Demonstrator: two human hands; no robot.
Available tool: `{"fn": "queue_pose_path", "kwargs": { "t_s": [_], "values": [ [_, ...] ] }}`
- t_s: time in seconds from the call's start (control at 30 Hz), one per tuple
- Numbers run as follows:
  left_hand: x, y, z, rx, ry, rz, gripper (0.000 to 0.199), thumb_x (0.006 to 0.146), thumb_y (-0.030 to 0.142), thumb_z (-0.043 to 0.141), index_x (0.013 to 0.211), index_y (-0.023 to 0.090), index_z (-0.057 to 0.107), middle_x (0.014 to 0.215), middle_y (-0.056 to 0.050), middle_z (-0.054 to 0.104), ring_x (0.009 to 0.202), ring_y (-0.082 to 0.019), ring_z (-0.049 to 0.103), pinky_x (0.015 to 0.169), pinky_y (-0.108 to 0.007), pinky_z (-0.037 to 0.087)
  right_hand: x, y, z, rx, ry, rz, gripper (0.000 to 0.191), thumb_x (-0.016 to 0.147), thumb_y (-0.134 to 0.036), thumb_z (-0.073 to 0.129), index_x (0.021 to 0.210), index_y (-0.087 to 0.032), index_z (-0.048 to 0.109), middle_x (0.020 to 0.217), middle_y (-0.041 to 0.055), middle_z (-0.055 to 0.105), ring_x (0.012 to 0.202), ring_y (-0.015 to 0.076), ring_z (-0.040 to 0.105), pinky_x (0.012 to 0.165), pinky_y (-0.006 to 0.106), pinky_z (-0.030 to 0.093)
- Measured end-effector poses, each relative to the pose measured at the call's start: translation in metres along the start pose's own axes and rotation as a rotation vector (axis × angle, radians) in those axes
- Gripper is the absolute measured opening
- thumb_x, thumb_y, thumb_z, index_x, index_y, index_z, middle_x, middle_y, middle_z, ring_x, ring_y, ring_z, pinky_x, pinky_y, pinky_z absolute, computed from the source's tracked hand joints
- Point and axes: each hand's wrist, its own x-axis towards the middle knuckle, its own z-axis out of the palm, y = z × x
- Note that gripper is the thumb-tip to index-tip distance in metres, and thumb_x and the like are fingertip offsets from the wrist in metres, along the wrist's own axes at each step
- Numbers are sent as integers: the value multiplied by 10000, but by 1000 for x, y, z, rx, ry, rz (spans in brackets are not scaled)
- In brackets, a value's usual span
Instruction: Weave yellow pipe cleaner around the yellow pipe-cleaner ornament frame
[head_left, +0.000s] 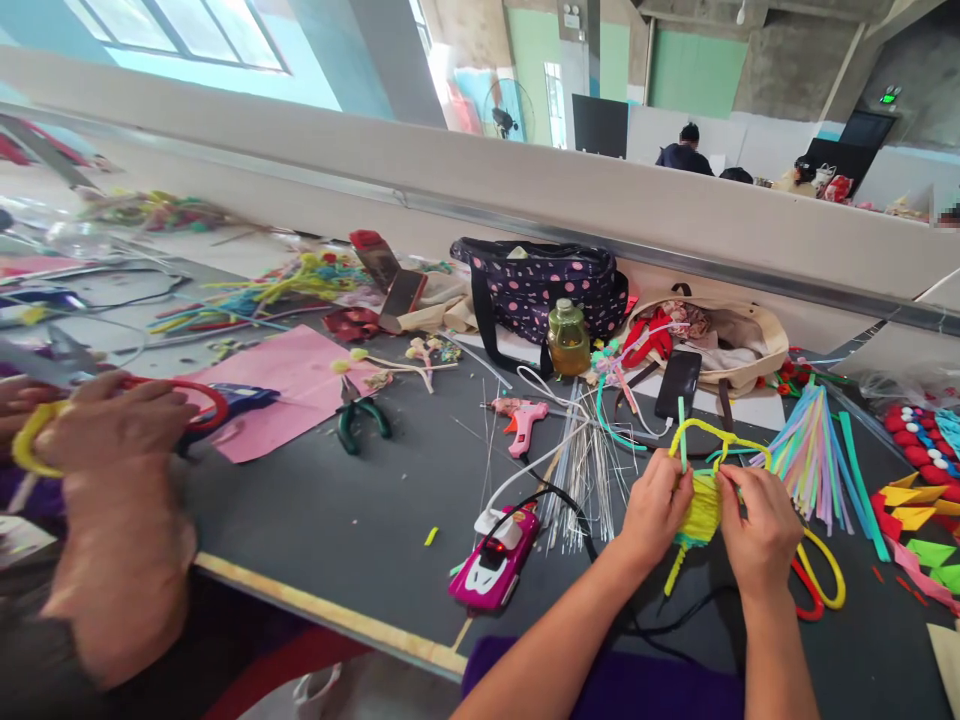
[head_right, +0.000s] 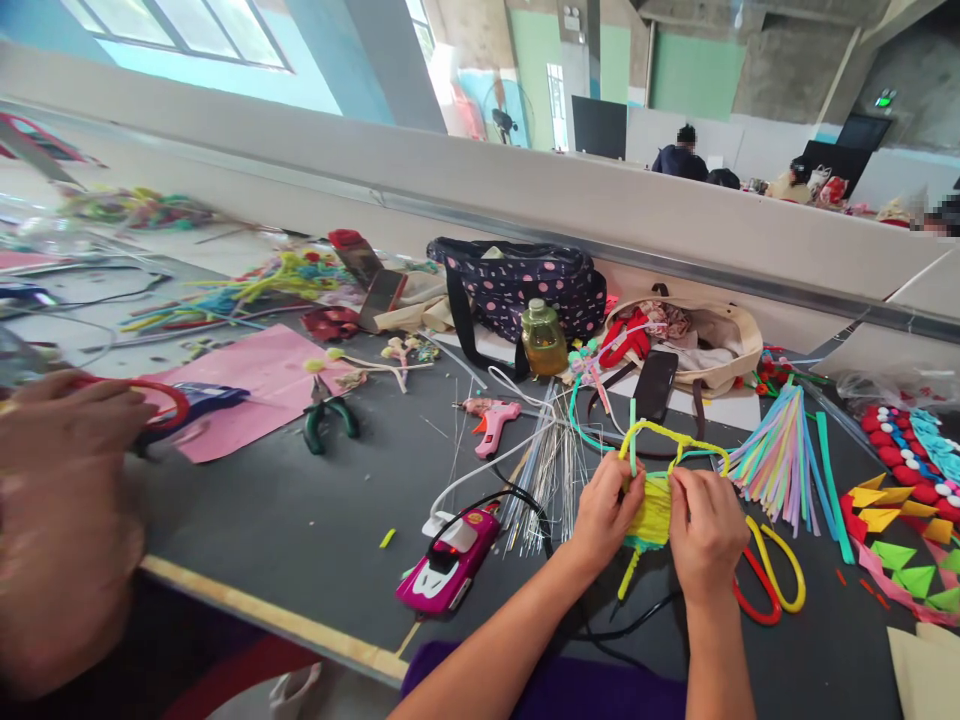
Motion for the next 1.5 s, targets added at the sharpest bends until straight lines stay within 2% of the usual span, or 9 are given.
{"fn": "queue_pose_path", "kwargs": {
  "t_s": [0.23,0.47,0.63,0.77,0.9,0.97,1.17,1.4,1.5],
  "values": [
    [6,-7,-5,21,103,-12,126,896,164,452,781,216,447,807,-20,519,764,-146,507,694,-257,405,1,-5,-1,-106,-7,-96,178,889,-195,547,1008,-225,676,847,67,688,785,213,609,740,333,443],
    [8,-8,-9,77,148,47,138,895,150,455,773,215,445,774,-6,498,720,-132,490,655,-241,396,4,-3,-3,131,109,-125,162,876,-140,560,985,-201,664,829,52,692,776,171,633,738,298,476],
    [10,-12,-11,63,182,20,163,897,162,458,745,215,434,755,-1,494,704,-128,481,648,-239,383,2,0,-5,15,97,-132,210,826,-114,629,1003,-209,692,837,50,709,779,178,621,779,312,454],
    [13,-12,-13,-40,277,-102,127,902,209,463,775,207,472,824,-15,553,702,-123,496,661,-243,384,-1,4,5,217,128,174,111,838,-225,635,908,-196,715,835,59,708,798,189,622,772,325,457],
    [14,-7,-10,-240,312,-262,136,891,301,492,799,202,504,837,-14,577,650,-114,484,619,-233,375,-1,12,16,811,226,787,205,743,-336,727,858,-171,687,737,24,667,609,125,567,556,247,437],
    [14,-4,-6,-374,316,-352,180,882,346,505,779,203,467,826,-2,575,582,-96,439,570,-221,357,1,16,18,1151,235,968,243,675,-317,779,837,-173,669,676,-17,617,548,81,505,473,191,381],
    [13,0,1,-534,299,-487,210,875,398,509,810,205,454,811,10,562,550,-86,405,510,-211,327,7,14,19,1695,312,1121,275,608,-209,824,804,-190,632,685,-63,550,552,31,463,415,112,355],
    [7,-2,2,-328,206,-322,125,905,301,470,869,201,536,877,-21,582,706,-122,511,639,-236,391,-3,7,34,1564,239,1282,251,655,-326,803,772,-178,637,539,-99,491,432,23,416,389,123,356],
    [6,-1,1,-281,157,-247,91,902,258,472,864,204,535,913,-30,589,715,-124,512,645,-243,392,-4,11,37,1504,294,1351,238,679,-343,775,793,-170,658,541,-90,546,421,29,446,400,138,366]
  ]
}}
